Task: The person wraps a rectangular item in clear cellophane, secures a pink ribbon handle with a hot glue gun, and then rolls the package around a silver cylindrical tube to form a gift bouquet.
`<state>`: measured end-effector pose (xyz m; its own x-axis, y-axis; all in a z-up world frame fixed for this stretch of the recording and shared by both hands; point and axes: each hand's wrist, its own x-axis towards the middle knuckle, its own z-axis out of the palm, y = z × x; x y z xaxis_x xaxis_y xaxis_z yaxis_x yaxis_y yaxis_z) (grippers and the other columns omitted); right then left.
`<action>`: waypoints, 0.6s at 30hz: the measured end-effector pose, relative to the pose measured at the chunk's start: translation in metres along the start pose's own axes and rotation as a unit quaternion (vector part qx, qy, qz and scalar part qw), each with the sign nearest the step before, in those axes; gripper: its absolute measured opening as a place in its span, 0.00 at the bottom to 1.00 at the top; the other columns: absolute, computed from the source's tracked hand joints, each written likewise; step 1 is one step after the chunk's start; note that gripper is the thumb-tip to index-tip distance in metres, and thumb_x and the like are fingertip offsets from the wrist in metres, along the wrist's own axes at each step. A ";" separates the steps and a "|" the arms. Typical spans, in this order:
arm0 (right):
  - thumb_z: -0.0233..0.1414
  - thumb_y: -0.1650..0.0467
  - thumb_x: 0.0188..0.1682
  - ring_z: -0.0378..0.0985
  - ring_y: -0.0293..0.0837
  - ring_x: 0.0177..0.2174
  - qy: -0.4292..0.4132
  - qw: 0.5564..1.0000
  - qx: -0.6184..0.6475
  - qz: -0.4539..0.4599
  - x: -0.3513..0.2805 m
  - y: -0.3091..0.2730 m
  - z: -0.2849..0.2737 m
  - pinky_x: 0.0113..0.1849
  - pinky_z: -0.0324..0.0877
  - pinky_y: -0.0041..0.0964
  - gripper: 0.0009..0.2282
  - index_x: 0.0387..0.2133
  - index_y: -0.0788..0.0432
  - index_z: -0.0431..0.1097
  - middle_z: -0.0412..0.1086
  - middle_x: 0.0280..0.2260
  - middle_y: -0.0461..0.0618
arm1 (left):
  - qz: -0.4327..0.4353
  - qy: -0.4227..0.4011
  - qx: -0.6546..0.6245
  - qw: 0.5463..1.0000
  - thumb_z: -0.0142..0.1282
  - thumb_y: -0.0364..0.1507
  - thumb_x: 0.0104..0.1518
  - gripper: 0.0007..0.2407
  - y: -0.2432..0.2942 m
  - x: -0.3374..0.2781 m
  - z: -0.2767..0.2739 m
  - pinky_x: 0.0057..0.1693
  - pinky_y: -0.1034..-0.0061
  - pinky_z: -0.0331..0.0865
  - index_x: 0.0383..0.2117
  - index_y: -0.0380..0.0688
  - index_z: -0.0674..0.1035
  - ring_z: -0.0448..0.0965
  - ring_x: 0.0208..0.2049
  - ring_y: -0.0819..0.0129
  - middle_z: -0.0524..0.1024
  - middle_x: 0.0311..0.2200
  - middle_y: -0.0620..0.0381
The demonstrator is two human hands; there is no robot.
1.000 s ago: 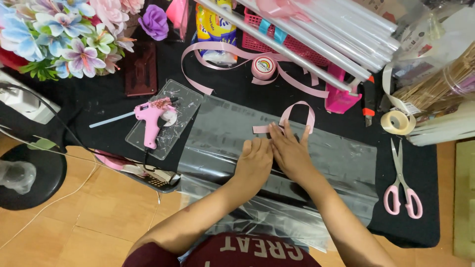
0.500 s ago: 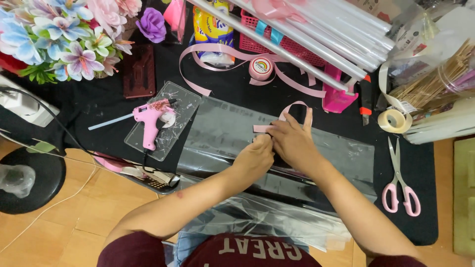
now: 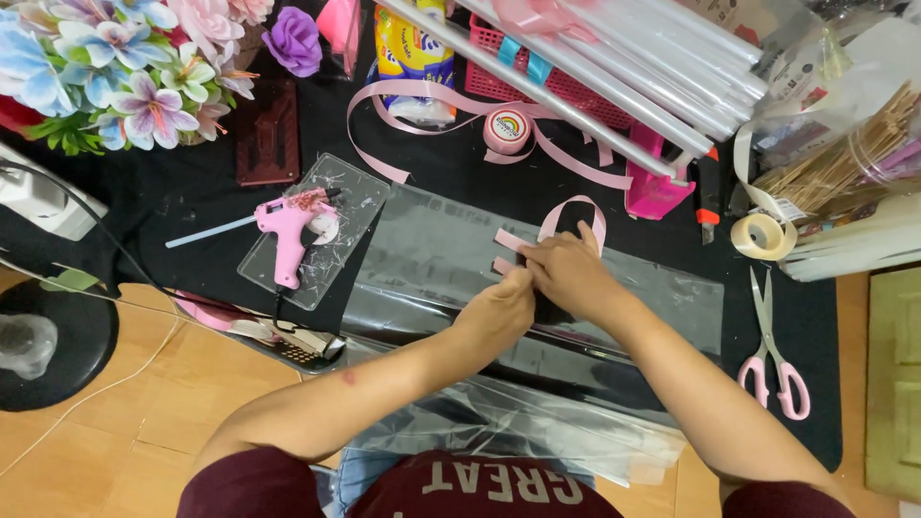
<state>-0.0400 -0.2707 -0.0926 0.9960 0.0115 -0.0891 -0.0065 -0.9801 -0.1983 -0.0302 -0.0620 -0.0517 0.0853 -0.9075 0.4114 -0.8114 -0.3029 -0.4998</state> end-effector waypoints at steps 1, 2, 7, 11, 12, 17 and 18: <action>0.46 0.62 0.53 0.75 0.46 0.47 -0.045 0.997 0.043 0.033 0.002 0.003 0.001 0.63 0.40 0.62 0.15 0.49 0.40 0.77 0.78 0.39 0.43 | 0.000 -0.004 0.002 1.000 0.51 0.24 0.52 0.05 -0.005 0.000 -0.011 0.59 0.64 0.51 0.24 0.47 0.81 0.71 0.39 0.59 0.77 0.27 0.52; 0.46 0.62 0.53 0.75 0.46 0.47 -0.047 0.997 0.043 0.034 0.002 0.001 -0.003 0.63 0.40 0.62 0.15 0.49 0.40 0.77 0.78 0.39 0.43 | 0.000 -0.004 0.001 1.000 0.51 0.24 0.52 0.05 -0.004 -0.003 -0.009 0.59 0.64 0.51 0.24 0.47 0.81 0.71 0.39 0.59 0.77 0.27 0.52; 0.46 0.64 0.53 0.82 0.53 0.41 -0.096 0.963 0.233 0.094 -0.002 -0.013 -0.039 0.51 0.66 0.51 0.15 0.46 0.51 0.80 0.81 0.34 0.51 | -0.025 0.014 -0.059 0.998 0.48 0.25 0.57 0.08 0.028 -0.022 0.035 0.55 0.66 0.53 0.20 0.47 0.76 0.66 0.32 0.62 0.68 0.21 0.58; 0.46 0.69 0.51 0.80 0.53 0.30 -0.089 0.938 0.314 0.117 0.004 -0.002 -0.032 0.42 0.71 0.50 0.14 0.35 0.60 0.82 0.78 0.25 0.56 | -0.040 0.013 -0.065 0.997 0.48 0.28 0.59 0.08 0.021 -0.029 0.024 0.55 0.67 0.52 0.20 0.50 0.75 0.65 0.33 0.64 0.67 0.22 0.61; 0.47 0.70 0.51 0.78 0.49 0.27 -0.087 0.928 0.339 0.128 0.006 0.005 -0.027 0.37 0.72 0.45 0.14 0.41 0.61 0.80 0.77 0.23 0.55 | -0.041 0.016 -0.071 0.996 0.48 0.28 0.58 0.08 0.021 -0.030 0.026 0.53 0.66 0.53 0.21 0.48 0.75 0.65 0.33 0.63 0.67 0.22 0.59; 0.50 0.72 0.49 0.74 0.41 0.22 -0.090 0.908 0.378 0.156 0.007 0.020 -0.027 0.28 0.73 0.35 0.15 0.47 0.62 0.77 0.75 0.21 0.52 | -0.062 0.031 -0.084 0.994 0.49 0.31 0.62 0.11 0.021 -0.038 0.045 0.52 0.65 0.53 0.20 0.46 0.75 0.62 0.31 0.62 0.64 0.23 0.58; 0.50 0.73 0.50 0.76 0.45 0.27 -0.093 0.922 0.352 0.131 0.006 0.025 -0.025 0.32 0.74 0.39 0.15 0.48 0.63 0.77 0.76 0.24 0.56 | -0.063 0.034 -0.092 0.993 0.48 0.27 0.59 0.09 0.017 -0.039 0.043 0.50 0.66 0.54 0.21 0.45 0.75 0.63 0.31 0.62 0.65 0.23 0.58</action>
<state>-0.0321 -0.2999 -0.0736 0.9195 -0.1097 -0.3775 -0.3671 -0.5832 -0.7247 -0.0223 -0.0443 -0.1085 0.1583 -0.8418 0.5161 -0.8894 -0.3485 -0.2956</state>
